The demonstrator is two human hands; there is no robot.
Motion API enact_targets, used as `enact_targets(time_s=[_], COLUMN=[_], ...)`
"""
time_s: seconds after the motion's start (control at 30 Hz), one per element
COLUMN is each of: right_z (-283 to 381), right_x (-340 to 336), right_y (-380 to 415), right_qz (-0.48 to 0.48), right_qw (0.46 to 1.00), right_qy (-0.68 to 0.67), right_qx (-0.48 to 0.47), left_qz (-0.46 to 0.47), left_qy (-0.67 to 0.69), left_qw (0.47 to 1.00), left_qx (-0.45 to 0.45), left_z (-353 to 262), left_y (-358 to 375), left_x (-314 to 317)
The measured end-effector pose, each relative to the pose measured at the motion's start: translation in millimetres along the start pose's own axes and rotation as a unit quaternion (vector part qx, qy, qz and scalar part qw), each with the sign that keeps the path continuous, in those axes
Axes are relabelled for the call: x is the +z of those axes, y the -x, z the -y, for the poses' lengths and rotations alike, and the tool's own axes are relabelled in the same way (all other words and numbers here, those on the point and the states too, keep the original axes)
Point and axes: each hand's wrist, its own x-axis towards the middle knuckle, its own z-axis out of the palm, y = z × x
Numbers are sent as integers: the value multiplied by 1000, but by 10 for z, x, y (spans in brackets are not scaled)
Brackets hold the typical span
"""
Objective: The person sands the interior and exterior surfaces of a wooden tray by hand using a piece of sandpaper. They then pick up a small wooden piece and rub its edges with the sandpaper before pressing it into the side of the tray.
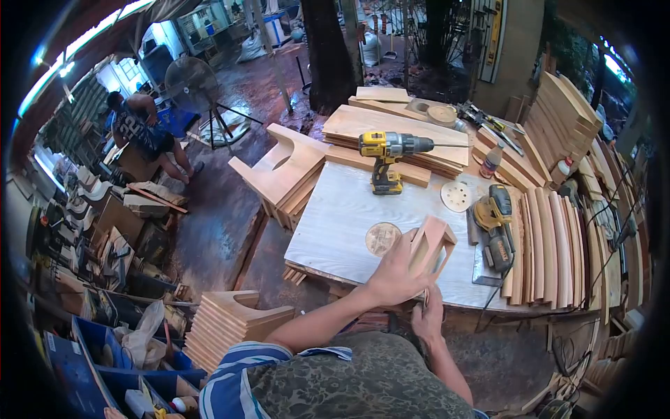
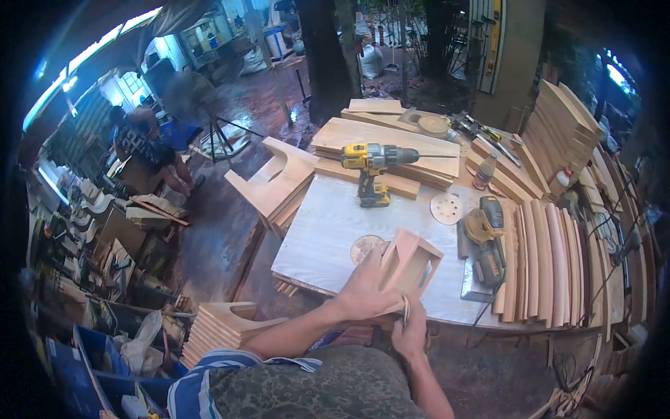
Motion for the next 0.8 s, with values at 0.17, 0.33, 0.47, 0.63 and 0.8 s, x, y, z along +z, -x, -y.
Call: enact_targets(time_s=[0.17,0.33,0.47,0.63,0.8], right_z=[818,431,293,960,127], right_x=[-253,-69,-106,-170,-49], right_y=[-41,75,2,20,-54], right_qz=[-3,5,31,30,-7], right_qw=[988,990,989,986,995], right_qy=[-140,-133,-139,-163,-92], right_qx=[-59,-51,38,-30,29], left_qz=[-7,-14,-28,-48,-40], left_qy=[-10,-9,7,16,54], left_qw=[1000,1000,1000,999,997], left_qx=[3,16,10,9,-36], left_z=[-47,-107,-69,133,19], left_y=[-13,43,98,100,182], left_x=[52,49,43,56,171])
